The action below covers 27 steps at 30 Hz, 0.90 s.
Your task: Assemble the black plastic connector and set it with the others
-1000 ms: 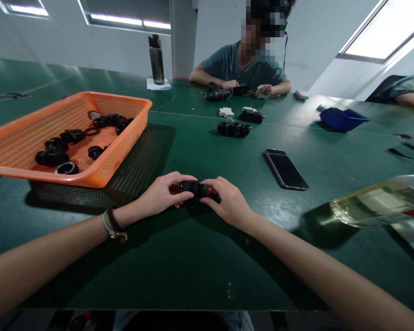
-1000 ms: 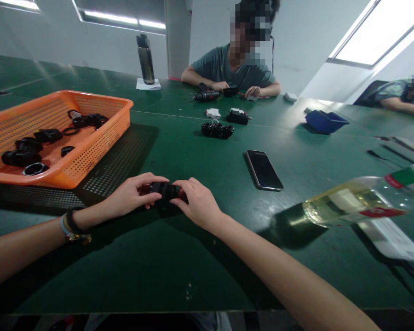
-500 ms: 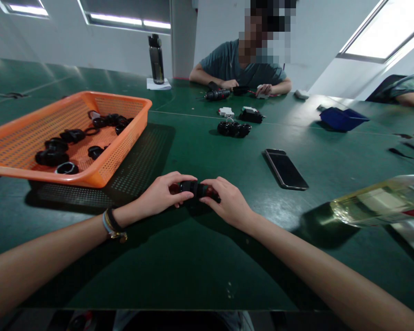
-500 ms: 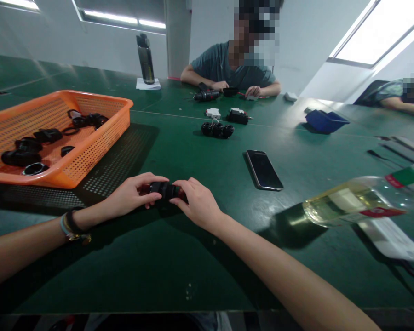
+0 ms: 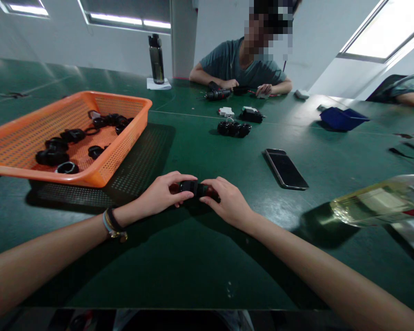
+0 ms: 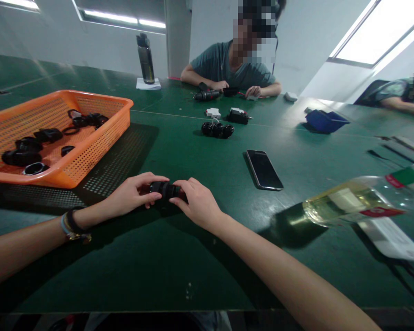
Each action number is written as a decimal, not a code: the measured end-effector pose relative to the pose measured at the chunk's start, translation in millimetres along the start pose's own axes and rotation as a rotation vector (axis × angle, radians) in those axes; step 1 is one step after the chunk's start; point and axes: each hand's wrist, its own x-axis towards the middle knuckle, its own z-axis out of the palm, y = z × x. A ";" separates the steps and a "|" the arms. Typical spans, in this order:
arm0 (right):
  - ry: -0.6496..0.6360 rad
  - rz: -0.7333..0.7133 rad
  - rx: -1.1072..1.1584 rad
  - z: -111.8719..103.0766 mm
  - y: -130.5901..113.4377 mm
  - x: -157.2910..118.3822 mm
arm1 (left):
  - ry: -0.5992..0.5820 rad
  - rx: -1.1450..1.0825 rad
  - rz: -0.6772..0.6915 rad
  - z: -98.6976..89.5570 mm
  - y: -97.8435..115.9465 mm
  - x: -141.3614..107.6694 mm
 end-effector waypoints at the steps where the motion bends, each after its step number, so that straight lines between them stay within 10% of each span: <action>1: 0.000 -0.001 -0.002 0.0 0.1 -0.1 | 0.002 0.002 0.000 0.0 0.2 0.1; 27: -0.040 0.034 -0.010 0.7 -0.1 1.2 | 0.012 0.001 0.007 0.9 -1.2 0.0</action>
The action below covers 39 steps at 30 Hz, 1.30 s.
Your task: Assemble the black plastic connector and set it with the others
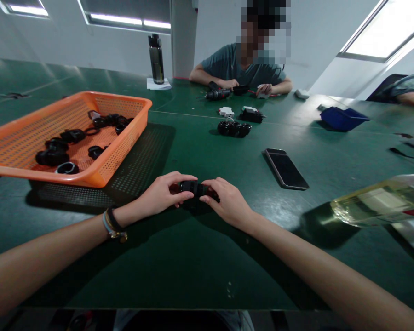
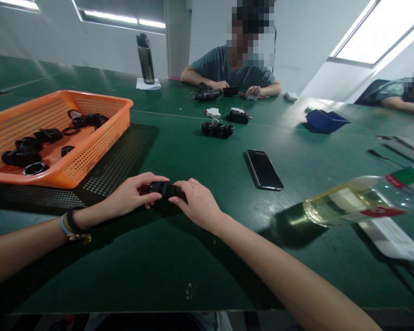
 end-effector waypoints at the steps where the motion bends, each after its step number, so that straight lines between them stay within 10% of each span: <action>1: -0.001 -0.002 -0.004 0.1 0.0 0.2 | 0.000 0.003 0.002 0.0 -0.2 0.0; 39: 0.025 -0.028 0.085 -1.0 0.3 -0.3 | -0.011 0.020 0.008 -1.2 -0.6 -0.2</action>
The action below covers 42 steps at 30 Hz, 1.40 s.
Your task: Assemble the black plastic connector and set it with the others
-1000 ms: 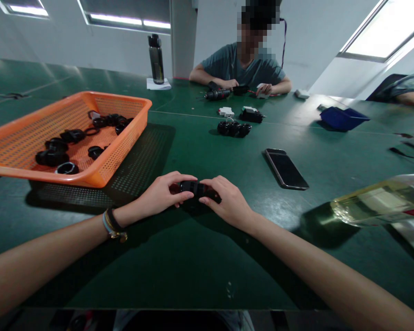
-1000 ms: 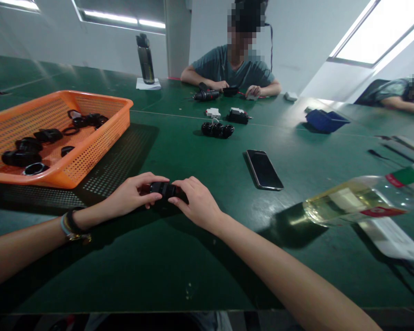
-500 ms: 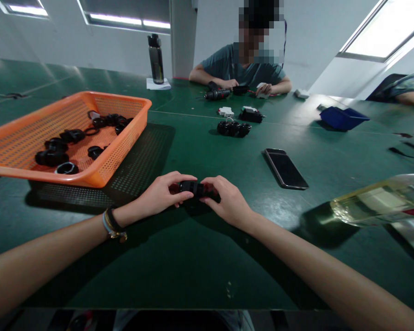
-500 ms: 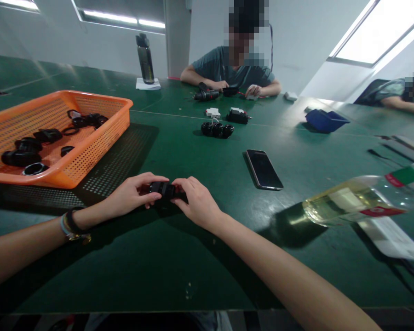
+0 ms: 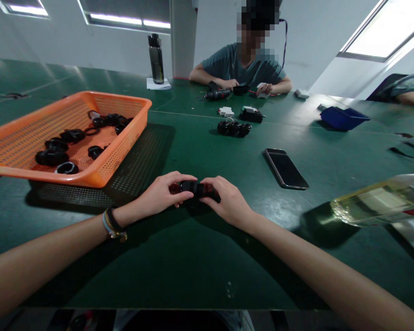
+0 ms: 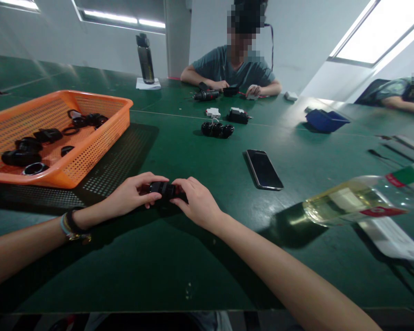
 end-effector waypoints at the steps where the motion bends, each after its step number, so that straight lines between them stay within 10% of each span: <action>1: -0.002 0.003 0.000 0.0 0.1 -0.1 | -0.002 0.003 0.000 -0.3 0.0 0.0; 42: -0.047 0.040 -0.029 -2.2 -1.8 1.2 | -0.001 0.025 0.009 -1.1 -0.9 -0.5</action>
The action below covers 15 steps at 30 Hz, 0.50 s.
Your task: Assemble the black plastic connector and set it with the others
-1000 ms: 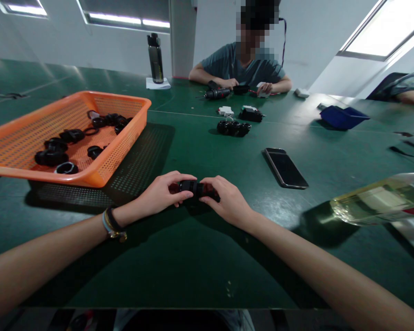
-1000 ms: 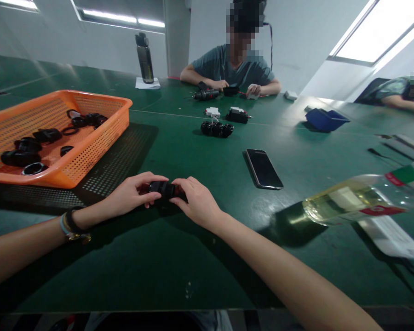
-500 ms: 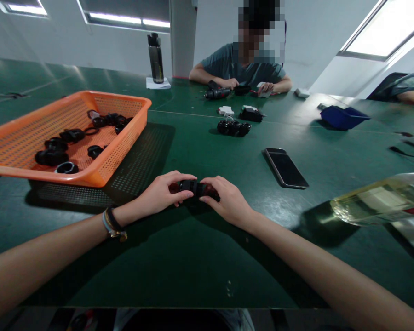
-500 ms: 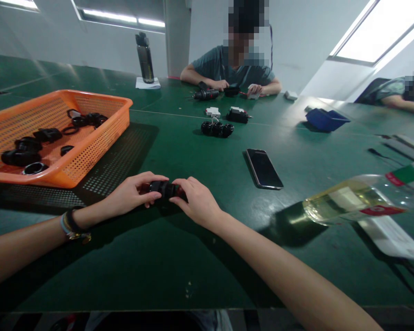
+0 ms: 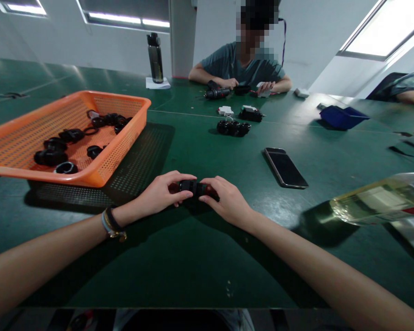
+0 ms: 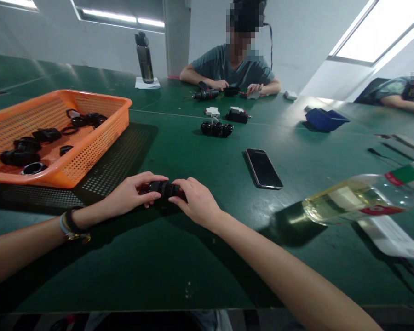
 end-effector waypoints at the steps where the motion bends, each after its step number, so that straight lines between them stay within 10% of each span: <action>1: -0.001 0.001 -0.001 -0.3 -0.2 0.1 | -0.001 -0.003 0.000 0.0 0.3 0.0; 15: -0.022 0.021 -0.016 0.1 -0.1 1.0 | 0.009 -0.022 0.000 1.0 0.6 1.1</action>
